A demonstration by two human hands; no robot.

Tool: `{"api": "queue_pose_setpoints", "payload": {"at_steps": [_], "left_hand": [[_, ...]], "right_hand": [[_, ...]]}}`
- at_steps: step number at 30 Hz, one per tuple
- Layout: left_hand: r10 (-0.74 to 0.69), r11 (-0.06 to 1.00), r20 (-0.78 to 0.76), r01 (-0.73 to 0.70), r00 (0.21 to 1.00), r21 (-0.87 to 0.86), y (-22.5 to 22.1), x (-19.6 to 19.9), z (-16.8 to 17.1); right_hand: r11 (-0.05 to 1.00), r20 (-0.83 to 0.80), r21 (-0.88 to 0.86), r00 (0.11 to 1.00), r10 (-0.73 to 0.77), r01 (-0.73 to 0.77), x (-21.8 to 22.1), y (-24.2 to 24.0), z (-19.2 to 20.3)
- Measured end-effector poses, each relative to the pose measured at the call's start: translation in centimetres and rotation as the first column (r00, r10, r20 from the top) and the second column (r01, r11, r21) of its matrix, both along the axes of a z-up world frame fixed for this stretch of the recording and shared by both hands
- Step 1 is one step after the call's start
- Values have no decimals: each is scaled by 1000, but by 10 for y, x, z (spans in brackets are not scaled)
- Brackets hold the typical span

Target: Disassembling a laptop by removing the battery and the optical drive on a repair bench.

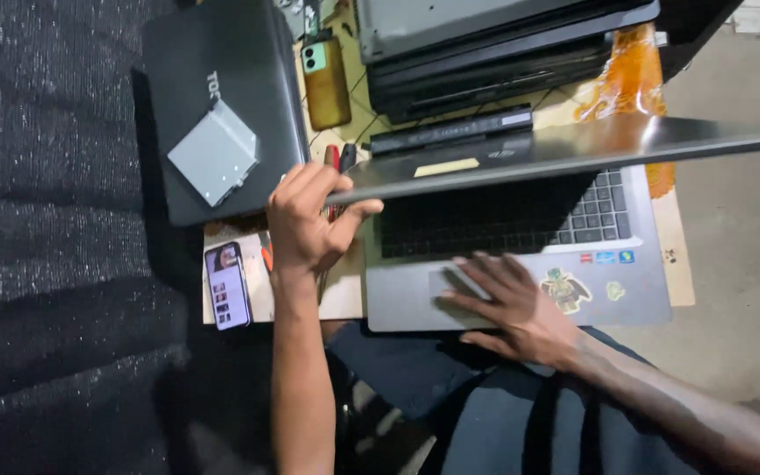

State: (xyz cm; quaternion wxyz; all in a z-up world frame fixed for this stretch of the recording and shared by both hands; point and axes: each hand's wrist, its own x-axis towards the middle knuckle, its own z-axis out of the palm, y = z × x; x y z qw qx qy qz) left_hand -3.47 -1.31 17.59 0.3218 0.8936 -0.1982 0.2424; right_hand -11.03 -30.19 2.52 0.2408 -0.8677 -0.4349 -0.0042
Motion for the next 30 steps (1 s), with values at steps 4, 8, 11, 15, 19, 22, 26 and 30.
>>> {"api": "queue_pose_setpoints", "payload": {"at_steps": [4, 8, 11, 15, 19, 22, 26, 30], "left_hand": [[14, 999, -79, -17, 997, -39, 3, 10, 0], [-7, 998, -100, 2, 995, -57, 11, 24, -6], [-19, 998, -102, 12, 995, -69, 13, 30, -3], [-38, 998, -88, 34, 995, -46, 14, 32, 6], [-34, 999, -101, 30, 994, -42, 13, 27, 7], [-11, 999, -111, 8, 994, -33, 12, 24, 7], [-11, 999, -67, 8, 998, -39, 10, 17, 3], [-4, 999, -48, 2, 999, -41, 7, 5, -9]], "right_hand": [[964, -62, 5, 962, 266, -266, 14, 55, 12], [894, -168, -82, 890, 423, -441, 26, 75, 8], [865, -165, -163, 877, 451, -475, 28, 79, 6], [849, -149, -199, 871, 468, -489, 26, 83, -7], [858, -144, -250, 893, 426, -449, 11, 84, -26], [906, -6, -115, 912, 410, -408, 6, 80, -37], [935, 172, 15, 922, 347, -354, 5, 79, -44], [922, 131, 39, 916, 378, -386, 6, 77, -50]]}}
